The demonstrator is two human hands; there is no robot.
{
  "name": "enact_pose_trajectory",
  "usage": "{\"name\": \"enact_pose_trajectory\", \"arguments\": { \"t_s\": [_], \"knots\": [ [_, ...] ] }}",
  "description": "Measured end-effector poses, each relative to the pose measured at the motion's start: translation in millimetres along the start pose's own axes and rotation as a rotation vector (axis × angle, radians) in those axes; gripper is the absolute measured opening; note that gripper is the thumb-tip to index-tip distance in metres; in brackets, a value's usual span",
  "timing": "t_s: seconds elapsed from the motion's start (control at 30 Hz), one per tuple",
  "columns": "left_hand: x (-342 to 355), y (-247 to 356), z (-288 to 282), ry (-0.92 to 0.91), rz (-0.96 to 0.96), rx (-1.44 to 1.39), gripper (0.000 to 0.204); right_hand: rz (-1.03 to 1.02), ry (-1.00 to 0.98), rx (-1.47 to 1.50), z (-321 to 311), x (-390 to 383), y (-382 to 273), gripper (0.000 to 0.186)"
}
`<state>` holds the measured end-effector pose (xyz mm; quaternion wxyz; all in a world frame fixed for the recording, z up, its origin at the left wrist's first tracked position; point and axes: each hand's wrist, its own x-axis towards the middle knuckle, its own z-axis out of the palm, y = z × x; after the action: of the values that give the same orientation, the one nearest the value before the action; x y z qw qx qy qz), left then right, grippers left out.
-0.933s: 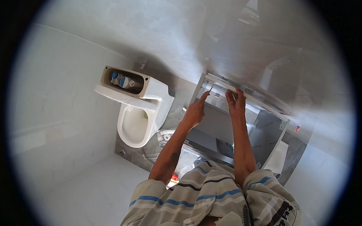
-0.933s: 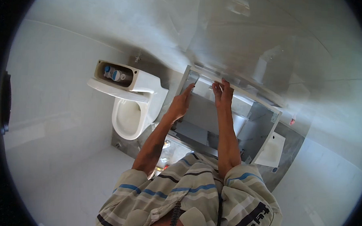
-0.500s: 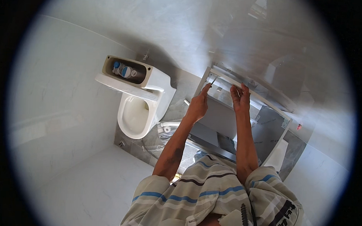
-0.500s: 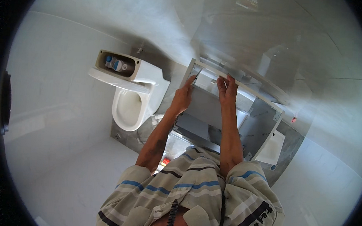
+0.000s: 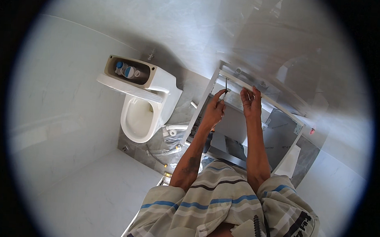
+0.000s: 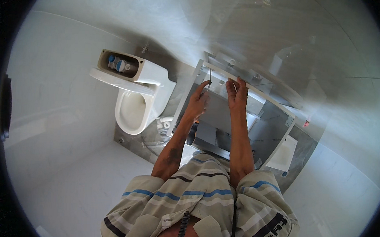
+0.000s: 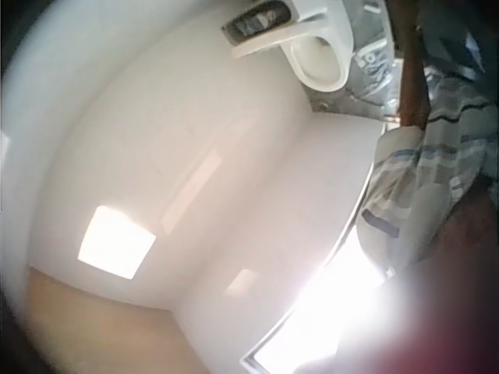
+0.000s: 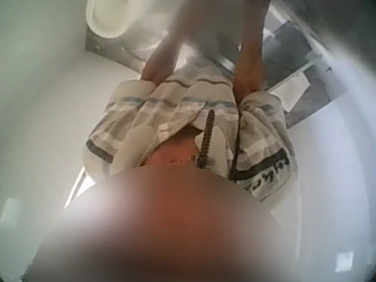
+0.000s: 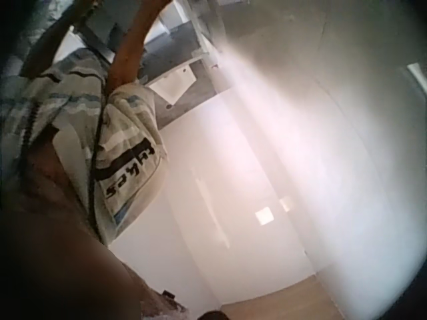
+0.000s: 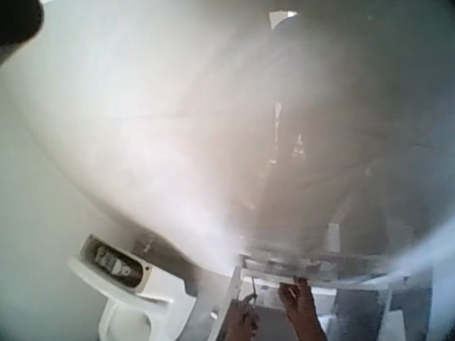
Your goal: Installing or repairing a bathroom cabinet/vanity using a screwdriver.
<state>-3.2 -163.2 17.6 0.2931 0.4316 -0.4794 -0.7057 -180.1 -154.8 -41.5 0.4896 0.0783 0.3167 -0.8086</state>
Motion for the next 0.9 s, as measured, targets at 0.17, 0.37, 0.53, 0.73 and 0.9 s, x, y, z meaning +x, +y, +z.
{"name": "enact_pose_trajectory", "arguments": {
  "t_s": [0.17, 0.37, 0.53, 0.73, 0.9],
  "knots": [
    [-3, 10, -6, -0.037, -0.015, 0.019, 0.041, -0.018, 0.013, -0.002, -1, 0, -2, 0.034],
    [-3, 13, -10, -0.059, -0.044, 0.031, 0.041, 0.004, -0.029, 0.01, -4, 4, 0, 0.034],
    [-4, 14, -13, -0.117, -0.074, -0.083, 0.042, -0.011, 0.002, -0.013, -1, -1, -2, 0.033],
    [0, 15, -18, -0.172, -0.089, -0.162, 0.041, 0.02, 0.025, 0.022, 2, -1, -3, 0.026],
    [-1, 16, -14, -0.085, -0.08, -0.169, 0.041, -0.009, 0.046, -0.01, 4, -7, -1, 0.027]
  ]
}}
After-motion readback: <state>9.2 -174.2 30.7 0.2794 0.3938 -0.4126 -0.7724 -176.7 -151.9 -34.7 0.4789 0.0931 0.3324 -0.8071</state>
